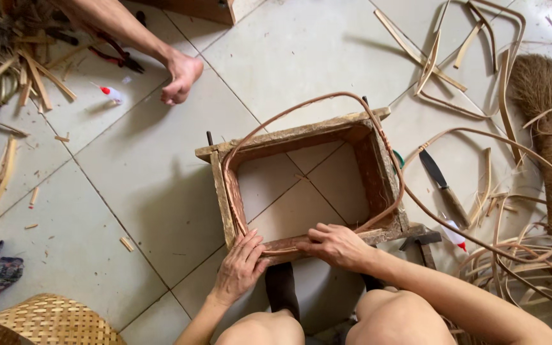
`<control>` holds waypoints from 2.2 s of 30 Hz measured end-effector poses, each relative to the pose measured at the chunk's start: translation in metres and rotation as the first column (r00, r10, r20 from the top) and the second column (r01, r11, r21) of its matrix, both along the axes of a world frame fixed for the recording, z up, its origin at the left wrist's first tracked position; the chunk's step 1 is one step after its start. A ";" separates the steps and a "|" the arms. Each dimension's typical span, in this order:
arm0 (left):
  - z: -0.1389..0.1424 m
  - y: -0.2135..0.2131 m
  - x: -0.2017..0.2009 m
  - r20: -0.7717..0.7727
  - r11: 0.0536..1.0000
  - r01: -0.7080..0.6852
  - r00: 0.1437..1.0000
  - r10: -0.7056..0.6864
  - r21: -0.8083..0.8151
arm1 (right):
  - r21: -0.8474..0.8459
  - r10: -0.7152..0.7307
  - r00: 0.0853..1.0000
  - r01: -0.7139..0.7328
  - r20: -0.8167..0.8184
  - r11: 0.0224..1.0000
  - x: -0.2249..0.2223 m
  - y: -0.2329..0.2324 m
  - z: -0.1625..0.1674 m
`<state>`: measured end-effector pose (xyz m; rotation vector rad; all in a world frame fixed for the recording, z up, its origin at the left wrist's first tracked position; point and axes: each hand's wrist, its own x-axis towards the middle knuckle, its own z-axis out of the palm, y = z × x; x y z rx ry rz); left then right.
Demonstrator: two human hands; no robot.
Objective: The person sits on the floor assembling a woven bamboo basket in a wooden frame. They fit a curved woven bamboo panel into the frame, trim and secure rim strips with scissors, then lay and weave thin bamboo strips across the basket bottom and press them into place by hand.
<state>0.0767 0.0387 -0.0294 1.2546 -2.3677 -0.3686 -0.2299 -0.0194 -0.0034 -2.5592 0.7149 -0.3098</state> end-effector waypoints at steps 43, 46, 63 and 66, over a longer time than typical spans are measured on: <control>0.001 0.004 -0.002 0.176 0.990 -0.037 0.983 0.060 -0.133 | -0.021 -0.835 0.551 0.835 0.004 0.550 -0.109 0.005 -0.025; 0.001 0.003 -0.003 0.164 0.990 -0.043 0.984 0.066 -0.137 | -0.069 -0.832 0.550 0.830 -0.070 0.554 -0.113 0.019 -0.034; 0.004 -0.016 -0.020 0.171 0.990 -0.045 0.983 0.068 -0.135 | -0.456 -0.383 0.778 0.140 -0.498 0.879 -0.150 0.014 0.024; 0.003 -0.019 -0.026 0.129 0.983 -0.066 0.988 0.089 -0.171 | -0.351 -0.337 0.767 0.156 -0.547 0.923 -0.148 0.003 0.028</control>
